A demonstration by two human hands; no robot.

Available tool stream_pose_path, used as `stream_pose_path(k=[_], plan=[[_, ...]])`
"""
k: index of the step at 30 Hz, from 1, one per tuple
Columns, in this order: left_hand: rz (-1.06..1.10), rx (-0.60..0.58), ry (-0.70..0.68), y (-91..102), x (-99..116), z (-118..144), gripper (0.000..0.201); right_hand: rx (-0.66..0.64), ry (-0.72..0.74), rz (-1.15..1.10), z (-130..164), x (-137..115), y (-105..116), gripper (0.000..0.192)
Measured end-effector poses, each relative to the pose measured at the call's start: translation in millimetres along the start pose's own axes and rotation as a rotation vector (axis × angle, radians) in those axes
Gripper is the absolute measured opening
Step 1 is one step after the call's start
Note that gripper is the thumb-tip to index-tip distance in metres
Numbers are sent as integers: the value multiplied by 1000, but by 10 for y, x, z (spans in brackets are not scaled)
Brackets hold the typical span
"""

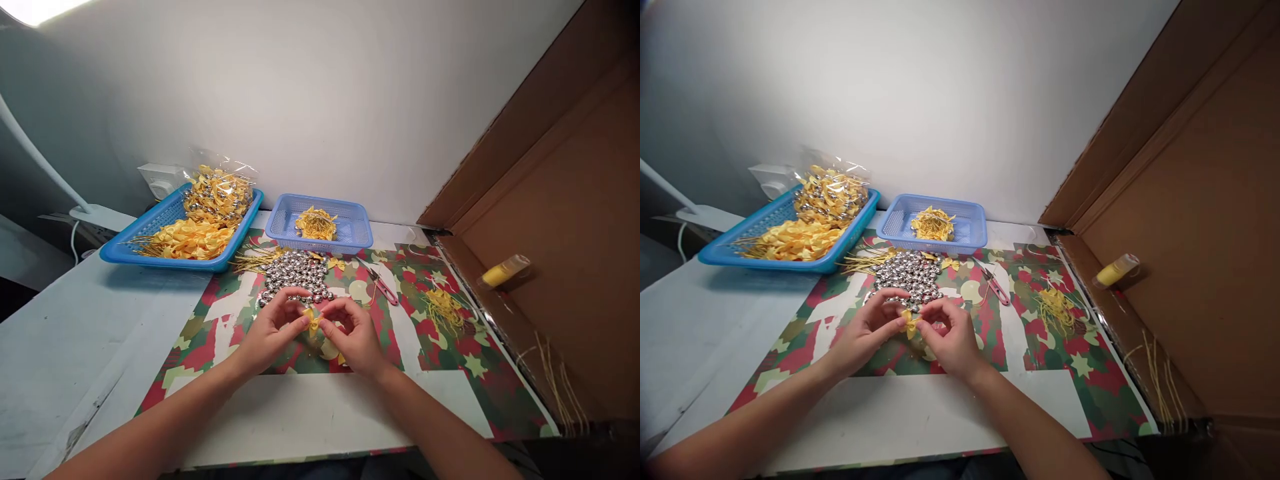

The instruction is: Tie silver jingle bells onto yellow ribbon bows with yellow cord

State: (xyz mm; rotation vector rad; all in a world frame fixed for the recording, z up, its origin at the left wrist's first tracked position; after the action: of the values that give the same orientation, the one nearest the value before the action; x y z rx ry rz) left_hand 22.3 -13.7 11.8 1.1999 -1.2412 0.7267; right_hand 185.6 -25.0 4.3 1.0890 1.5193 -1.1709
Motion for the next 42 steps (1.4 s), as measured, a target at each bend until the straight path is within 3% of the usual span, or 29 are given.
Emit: stream_pose_path(k=[4, 7, 9, 13, 20, 22, 27, 31, 42], plan=[[-358, 9, -274, 85, 64, -12, 7, -35, 18, 14, -6, -30, 11, 8], [-538, -9, -511, 122, 85, -20, 11, -69, 18, 7, -9, -33, 14, 4], [-643, -35, -584, 131, 74, -26, 12, -81, 10, 2, -10, -22, 16, 3], [-771, -79, -541, 132, 46, -37, 9, -103, -7, -8, -12, 8, 22, 3], [-719, -191, -456, 116, 86, -24, 12, -148, 4, 33, -20, 15, 26, 6], [-701, -225, -430, 110, 99, -21, 14, -169, 67, 115, -20, -33, 28, 9], [-699, -255, -393, 108, 106, -23, 17, -275, 384, 440, -6, -153, 27, 17], [-723, -288, -397, 119, 92, -25, 15, -317, 493, 605, -8, -130, 37, 14], [-789, -342, -424, 125, 71, -28, 12, -394, 379, 856, -13, -76, 63, 8]])
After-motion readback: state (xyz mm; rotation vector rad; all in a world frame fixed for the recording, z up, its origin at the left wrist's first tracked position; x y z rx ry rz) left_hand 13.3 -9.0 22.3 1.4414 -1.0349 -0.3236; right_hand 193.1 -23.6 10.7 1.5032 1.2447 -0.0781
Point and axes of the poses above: each hand's wrist, its own z-axis away from the middle knuckle, its own y-axis out of the back of the hand, x = y × z, the point moved 2 cm from there along -z, towards the middle knuckle, and after that the axes turned 13 degrees about -z, right-handed, at the moved point
